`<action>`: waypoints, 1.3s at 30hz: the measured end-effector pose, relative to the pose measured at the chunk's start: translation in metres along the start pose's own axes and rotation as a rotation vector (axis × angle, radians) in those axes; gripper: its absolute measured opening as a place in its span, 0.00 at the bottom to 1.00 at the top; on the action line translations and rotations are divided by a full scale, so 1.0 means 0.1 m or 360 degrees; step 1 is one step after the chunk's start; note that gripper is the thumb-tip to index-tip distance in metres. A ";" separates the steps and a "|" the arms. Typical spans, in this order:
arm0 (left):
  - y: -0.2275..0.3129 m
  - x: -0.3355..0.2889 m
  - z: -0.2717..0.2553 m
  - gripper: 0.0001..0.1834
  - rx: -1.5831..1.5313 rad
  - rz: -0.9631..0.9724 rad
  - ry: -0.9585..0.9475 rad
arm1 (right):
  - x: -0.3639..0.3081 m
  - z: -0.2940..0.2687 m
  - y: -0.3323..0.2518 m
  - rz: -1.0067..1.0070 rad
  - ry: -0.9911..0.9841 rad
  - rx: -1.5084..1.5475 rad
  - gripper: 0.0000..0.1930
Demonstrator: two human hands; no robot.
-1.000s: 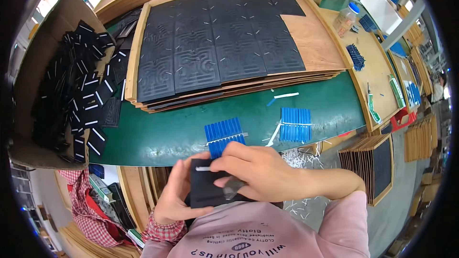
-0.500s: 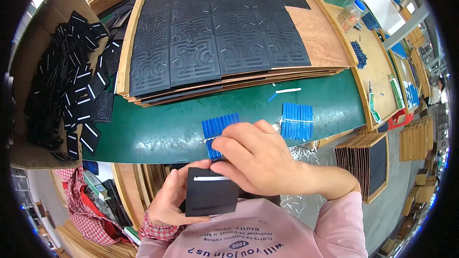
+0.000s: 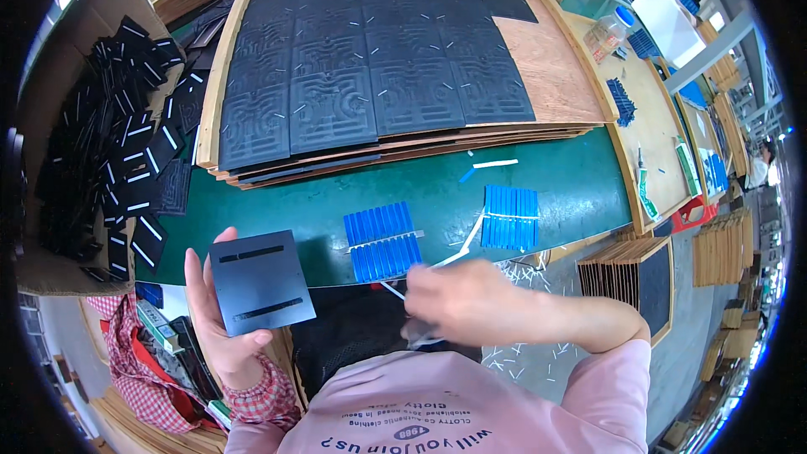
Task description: The person peels tape from blue strips using a blade, sticks them onto black backing plates by hand, and arranges the assembled plates on wooden trays.
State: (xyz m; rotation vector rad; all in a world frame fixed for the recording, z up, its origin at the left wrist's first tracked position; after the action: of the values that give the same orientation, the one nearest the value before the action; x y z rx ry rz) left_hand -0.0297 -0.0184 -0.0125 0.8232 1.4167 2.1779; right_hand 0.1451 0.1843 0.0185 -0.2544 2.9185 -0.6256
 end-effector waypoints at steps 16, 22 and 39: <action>-0.08 -0.13 -0.14 0.59 0.0006 -0.0155 0.0032 | 0.27 -0.23 0.23 0.0504 0.0266 0.0400 0.32; -0.16 -0.23 0.02 0.61 -0.0017 -0.0177 -0.0177 | 0.14 -0.26 0.04 0.0214 0.0561 0.0743 0.35; -0.09 -0.21 0.27 0.64 0.0140 -0.0105 -0.0711 | 0.20 0.08 -0.20 -0.0067 0.0857 0.0928 0.40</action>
State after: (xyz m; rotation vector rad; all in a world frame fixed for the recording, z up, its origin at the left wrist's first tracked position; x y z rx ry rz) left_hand 0.0044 -0.0101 -0.0180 1.1876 1.2926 1.7476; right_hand 0.1296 0.1594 0.0177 -0.0800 3.0143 -1.7343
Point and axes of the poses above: each hand's wrist, its own x-axis towards the middle knuckle, its own z-axis out of the palm, y = z × x, the point moved 1 cm from there along x, towards the middle knuckle, and after that the axes turned 4 degrees about -x, right-handed, at the moved point
